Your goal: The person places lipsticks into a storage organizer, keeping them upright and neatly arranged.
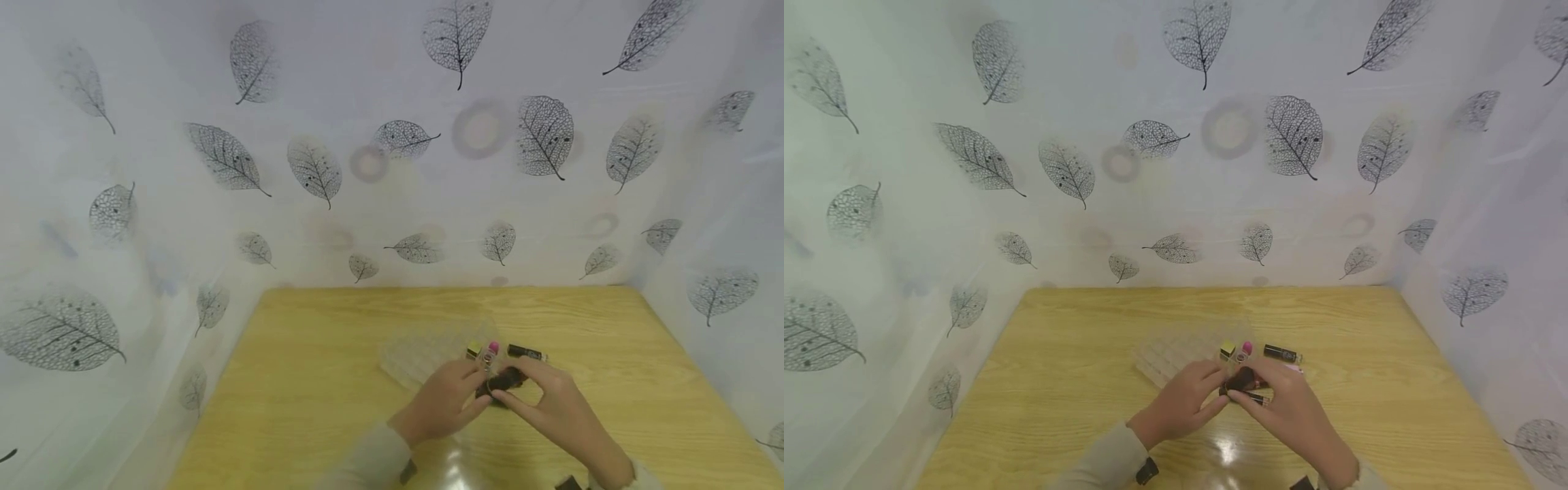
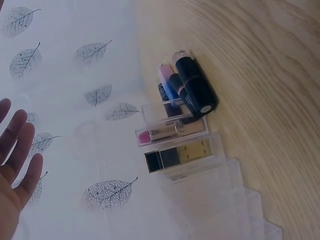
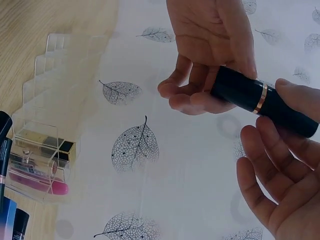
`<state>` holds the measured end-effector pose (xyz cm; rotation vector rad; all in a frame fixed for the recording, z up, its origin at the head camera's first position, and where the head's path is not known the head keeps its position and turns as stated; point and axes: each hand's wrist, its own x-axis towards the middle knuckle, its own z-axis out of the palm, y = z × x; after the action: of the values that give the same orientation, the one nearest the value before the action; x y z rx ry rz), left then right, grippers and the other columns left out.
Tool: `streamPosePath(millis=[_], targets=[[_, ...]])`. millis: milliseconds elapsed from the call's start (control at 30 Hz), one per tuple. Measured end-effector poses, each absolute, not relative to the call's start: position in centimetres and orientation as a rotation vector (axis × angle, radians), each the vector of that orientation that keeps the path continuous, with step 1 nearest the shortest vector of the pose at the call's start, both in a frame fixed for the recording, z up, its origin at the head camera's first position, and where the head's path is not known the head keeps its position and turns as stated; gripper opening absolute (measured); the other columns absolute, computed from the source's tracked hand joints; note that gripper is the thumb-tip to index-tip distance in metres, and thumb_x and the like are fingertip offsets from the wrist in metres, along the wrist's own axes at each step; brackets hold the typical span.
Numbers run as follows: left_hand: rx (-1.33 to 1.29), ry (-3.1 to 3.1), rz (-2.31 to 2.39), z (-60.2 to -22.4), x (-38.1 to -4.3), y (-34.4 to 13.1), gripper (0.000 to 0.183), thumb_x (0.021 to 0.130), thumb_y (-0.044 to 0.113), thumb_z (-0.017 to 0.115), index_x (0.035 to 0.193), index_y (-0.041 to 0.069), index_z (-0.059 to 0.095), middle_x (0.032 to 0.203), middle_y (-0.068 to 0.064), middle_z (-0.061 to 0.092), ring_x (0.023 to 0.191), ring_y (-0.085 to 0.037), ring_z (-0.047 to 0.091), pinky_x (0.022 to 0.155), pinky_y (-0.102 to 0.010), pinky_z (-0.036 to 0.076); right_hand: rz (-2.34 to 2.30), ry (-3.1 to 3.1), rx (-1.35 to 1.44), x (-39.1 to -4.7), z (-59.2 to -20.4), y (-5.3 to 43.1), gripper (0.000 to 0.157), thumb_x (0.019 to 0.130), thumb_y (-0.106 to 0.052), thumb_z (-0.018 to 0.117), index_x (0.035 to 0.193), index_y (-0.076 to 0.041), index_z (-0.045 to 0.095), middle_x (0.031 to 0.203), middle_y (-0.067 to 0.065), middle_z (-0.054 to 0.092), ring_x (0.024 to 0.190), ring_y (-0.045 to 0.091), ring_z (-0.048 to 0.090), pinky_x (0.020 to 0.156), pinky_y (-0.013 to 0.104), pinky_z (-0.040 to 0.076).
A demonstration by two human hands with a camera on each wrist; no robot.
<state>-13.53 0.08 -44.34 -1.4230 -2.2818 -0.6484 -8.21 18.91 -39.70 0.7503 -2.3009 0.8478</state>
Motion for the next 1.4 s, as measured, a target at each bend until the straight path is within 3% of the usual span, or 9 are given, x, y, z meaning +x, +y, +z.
streamPosePath(millis=[133, 333, 567, 867, 1167, 1400], targets=[[-1.458, -2.285, -0.672, -44.3, -13.3, 0.4, 0.028, 0.096, 0.029, 0.048, 0.106, 0.008, 0.062, 0.095, 0.002, 0.064, 0.080, -0.004, 0.055, 0.079, -0.011, 0.043, 0.858, -2.305, 0.738, -8.2, -39.7, 18.8, 0.040, 0.061, -0.009, 0.083, 0.096, -0.010, 0.065, 0.081, -0.012, 0.062, 0.072, 0.000, 0.057, 0.071, 0.006, 0.043], [-1.430, -2.277, -0.706, -44.2, -13.0, 0.6, 0.029, 0.097, 0.029, 0.046, 0.106, 0.007, 0.063, 0.095, 0.001, 0.064, 0.080, -0.005, 0.056, 0.079, -0.013, 0.044, 0.946, -2.277, 0.766, -8.6, -39.9, 18.8, 0.040, 0.061, -0.003, 0.081, 0.096, -0.012, 0.063, 0.081, -0.010, 0.061, 0.070, 0.002, 0.058, 0.069, 0.008, 0.044], [-1.381, -2.265, -0.722, -44.6, -13.0, 0.7, 0.028, 0.096, 0.031, 0.050, 0.103, 0.008, 0.064, 0.092, 0.002, 0.064, 0.078, -0.004, 0.056, 0.076, -0.012, 0.044, 1.047, -2.336, 0.722, -8.7, -40.1, 18.7, 0.035, 0.068, 0.002, 0.077, 0.098, -0.010, 0.063, 0.081, -0.009, 0.062, 0.070, -0.003, 0.058, 0.061, 0.017, 0.050], [-1.176, -2.185, -0.702, -45.2, -13.1, 1.2, 0.030, 0.082, 0.038, 0.067, 0.099, 0.013, 0.068, 0.081, 0.007, 0.067, 0.071, -0.002, 0.057, 0.074, -0.014, 0.044, 1.182, -2.358, 0.728, -9.1, -40.5, 18.3, 0.034, 0.074, 0.005, 0.071, 0.106, 0.000, 0.062, 0.087, 0.002, 0.067, 0.074, -0.002, 0.061, 0.064, 0.018, 0.052], [-0.966, -2.190, -0.703, -44.9, -12.6, 1.7, 0.029, 0.072, 0.043, 0.075, 0.064, 0.018, 0.062, 0.066, 0.012, 0.063, 0.065, -0.002, 0.055, 0.077, -0.020, 0.044, 1.139, -2.396, 0.710, -9.1, -40.3, 17.8, 0.033, 0.077, 0.001, 0.070, 0.109, 0.000, 0.063, 0.089, 0.004, 0.068, 0.078, -0.003, 0.060, 0.063, 0.019, 0.052], [-0.886, -2.155, -0.624, -44.9, -12.6, 1.9, 0.037, 0.069, 0.052, 0.075, 0.061, 0.020, 0.059, 0.065, 0.012, 0.063, 0.063, -0.002, 0.052, 0.077, -0.023, 0.046, 1.134, -2.396, 0.717, -9.2, -40.4, 17.9, 0.036, 0.077, 0.002, 0.070, 0.112, 0.002, 0.061, 0.090, 0.005, 0.068, 0.078, -0.003, 0.061, 0.062, 0.019, 0.052]])
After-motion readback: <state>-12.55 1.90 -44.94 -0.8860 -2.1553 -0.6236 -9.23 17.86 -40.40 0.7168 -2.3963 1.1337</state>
